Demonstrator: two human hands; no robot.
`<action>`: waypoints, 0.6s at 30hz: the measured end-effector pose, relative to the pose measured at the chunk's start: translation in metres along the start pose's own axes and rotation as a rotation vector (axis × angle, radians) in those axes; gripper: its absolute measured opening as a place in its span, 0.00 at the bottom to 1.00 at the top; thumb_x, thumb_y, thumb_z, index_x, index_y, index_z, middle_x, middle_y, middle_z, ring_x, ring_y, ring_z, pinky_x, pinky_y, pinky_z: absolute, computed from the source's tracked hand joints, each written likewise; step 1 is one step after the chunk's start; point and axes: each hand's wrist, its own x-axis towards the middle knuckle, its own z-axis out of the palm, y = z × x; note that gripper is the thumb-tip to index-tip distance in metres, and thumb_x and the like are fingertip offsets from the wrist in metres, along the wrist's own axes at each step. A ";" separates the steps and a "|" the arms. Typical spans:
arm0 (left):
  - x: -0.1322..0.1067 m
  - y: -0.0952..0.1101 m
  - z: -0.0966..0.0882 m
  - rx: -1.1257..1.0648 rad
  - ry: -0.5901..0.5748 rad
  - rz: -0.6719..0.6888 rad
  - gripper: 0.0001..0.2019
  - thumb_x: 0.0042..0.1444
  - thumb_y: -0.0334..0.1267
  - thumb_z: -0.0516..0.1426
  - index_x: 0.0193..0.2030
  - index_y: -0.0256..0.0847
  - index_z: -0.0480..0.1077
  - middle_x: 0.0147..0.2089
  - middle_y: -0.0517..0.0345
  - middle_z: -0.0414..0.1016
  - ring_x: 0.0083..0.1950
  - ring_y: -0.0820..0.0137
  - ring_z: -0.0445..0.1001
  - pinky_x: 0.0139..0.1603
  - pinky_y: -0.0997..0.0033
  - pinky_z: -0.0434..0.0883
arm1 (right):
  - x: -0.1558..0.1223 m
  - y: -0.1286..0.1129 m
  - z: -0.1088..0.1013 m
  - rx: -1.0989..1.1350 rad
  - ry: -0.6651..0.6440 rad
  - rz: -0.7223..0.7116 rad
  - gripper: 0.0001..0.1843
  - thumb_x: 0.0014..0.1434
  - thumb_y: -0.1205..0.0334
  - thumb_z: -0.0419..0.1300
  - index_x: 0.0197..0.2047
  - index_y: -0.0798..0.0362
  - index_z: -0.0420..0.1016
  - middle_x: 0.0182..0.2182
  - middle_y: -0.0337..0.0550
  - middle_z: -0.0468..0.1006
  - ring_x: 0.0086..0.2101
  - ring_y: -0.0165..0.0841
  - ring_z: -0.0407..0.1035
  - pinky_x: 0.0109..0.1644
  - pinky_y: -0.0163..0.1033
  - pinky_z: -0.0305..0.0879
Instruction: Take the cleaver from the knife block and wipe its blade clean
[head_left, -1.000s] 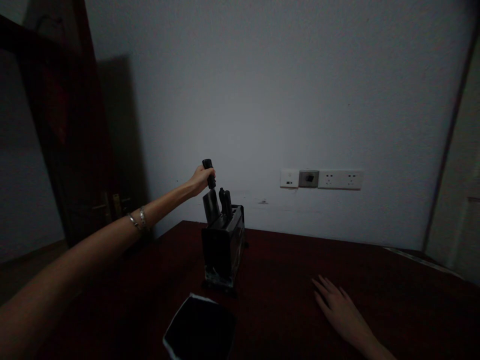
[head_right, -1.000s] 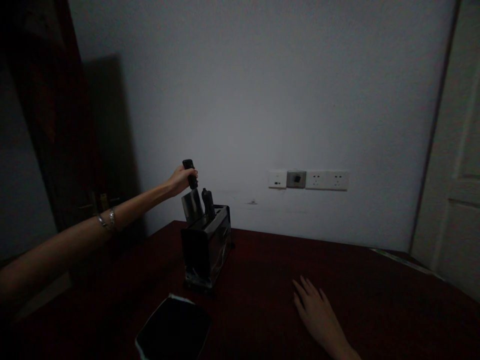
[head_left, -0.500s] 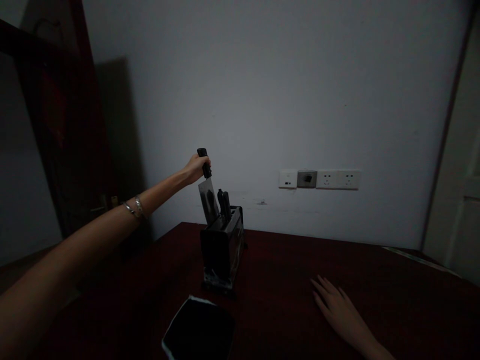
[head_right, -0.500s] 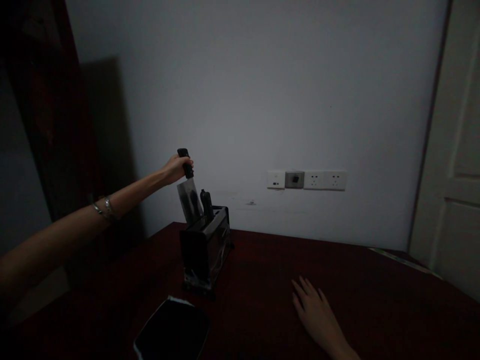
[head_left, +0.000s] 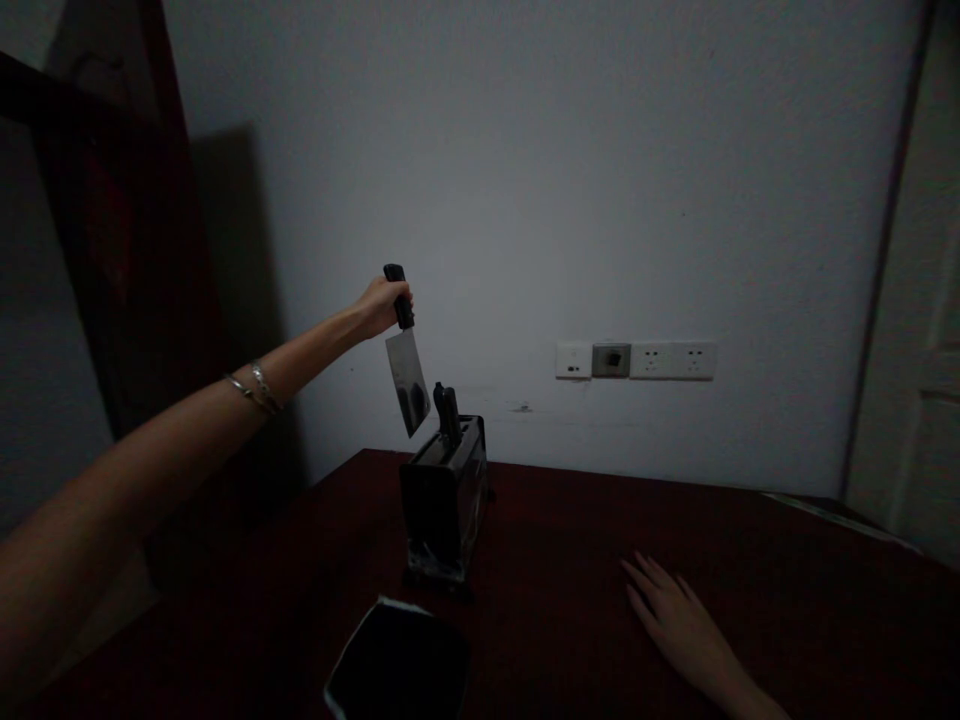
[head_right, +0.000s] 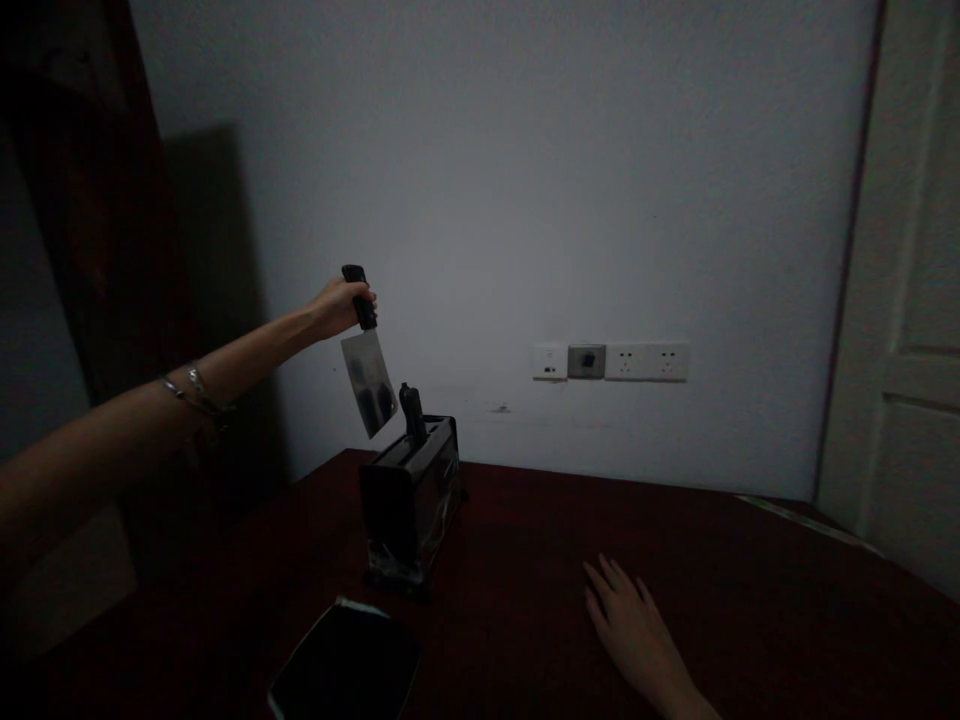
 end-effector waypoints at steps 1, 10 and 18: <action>0.001 0.005 0.000 0.003 0.002 0.002 0.10 0.40 0.18 0.50 0.24 0.38 0.58 0.20 0.59 0.62 0.22 0.73 0.62 0.27 0.68 0.64 | 0.000 0.000 0.000 -0.001 -0.002 -0.003 0.27 0.59 0.55 0.43 0.57 0.54 0.65 0.59 0.51 0.61 0.58 0.42 0.54 0.60 0.54 0.49; -0.006 0.058 -0.004 0.044 -0.071 0.028 0.09 0.40 0.19 0.49 0.25 0.37 0.58 0.21 0.57 0.61 0.25 0.72 0.64 0.28 0.70 0.64 | 0.000 0.001 0.001 0.013 0.000 0.001 0.27 0.58 0.53 0.43 0.57 0.54 0.65 0.59 0.51 0.61 0.58 0.42 0.54 0.61 0.53 0.47; -0.017 0.082 0.001 0.032 -0.203 0.071 0.07 0.48 0.20 0.45 0.26 0.34 0.54 0.25 0.58 0.59 0.31 0.77 0.64 0.37 0.72 0.63 | 0.000 0.001 -0.001 0.063 0.008 0.013 0.27 0.59 0.53 0.43 0.56 0.54 0.66 0.59 0.52 0.61 0.58 0.42 0.54 0.61 0.53 0.47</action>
